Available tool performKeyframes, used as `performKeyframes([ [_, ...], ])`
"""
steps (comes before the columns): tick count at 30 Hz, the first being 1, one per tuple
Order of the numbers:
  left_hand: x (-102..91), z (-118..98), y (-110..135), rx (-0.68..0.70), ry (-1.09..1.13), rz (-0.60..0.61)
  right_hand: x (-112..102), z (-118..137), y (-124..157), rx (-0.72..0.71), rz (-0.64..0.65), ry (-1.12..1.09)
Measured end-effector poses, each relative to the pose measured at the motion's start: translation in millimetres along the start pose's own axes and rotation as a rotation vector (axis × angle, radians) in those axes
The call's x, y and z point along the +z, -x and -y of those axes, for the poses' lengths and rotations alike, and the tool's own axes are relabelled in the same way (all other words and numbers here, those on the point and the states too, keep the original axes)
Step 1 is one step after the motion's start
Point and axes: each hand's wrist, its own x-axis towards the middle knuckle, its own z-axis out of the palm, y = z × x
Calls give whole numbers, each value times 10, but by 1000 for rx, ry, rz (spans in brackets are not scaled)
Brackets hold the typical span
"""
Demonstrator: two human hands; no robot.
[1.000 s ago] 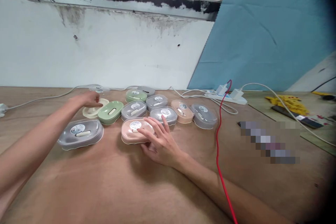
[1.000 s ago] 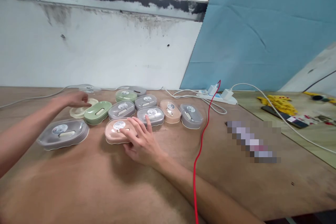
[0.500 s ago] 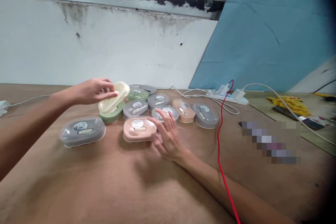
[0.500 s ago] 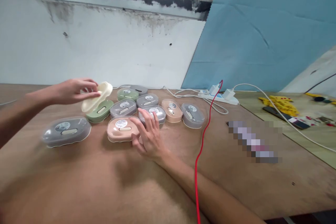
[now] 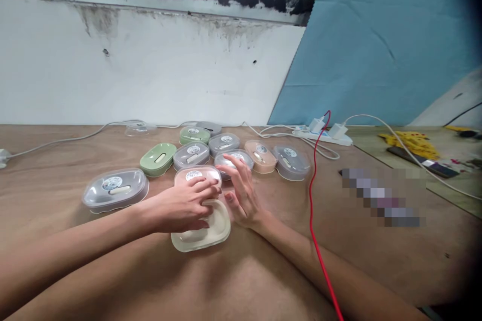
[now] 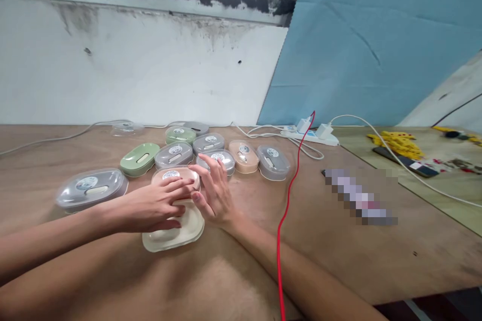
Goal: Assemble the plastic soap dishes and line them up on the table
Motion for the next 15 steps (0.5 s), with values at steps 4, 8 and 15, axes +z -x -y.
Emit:
performKeyframes([
  [4, -19, 151, -96, 45, 132, -36, -19, -4, 6, 12, 6, 4],
  [8, -69, 409, -211, -60, 315, -153, -23, 17, 9, 9, -2, -2],
  [15, 212, 1350, -513, -506, 119, -153, 13, 49, 6, -8, -55, -14],
])
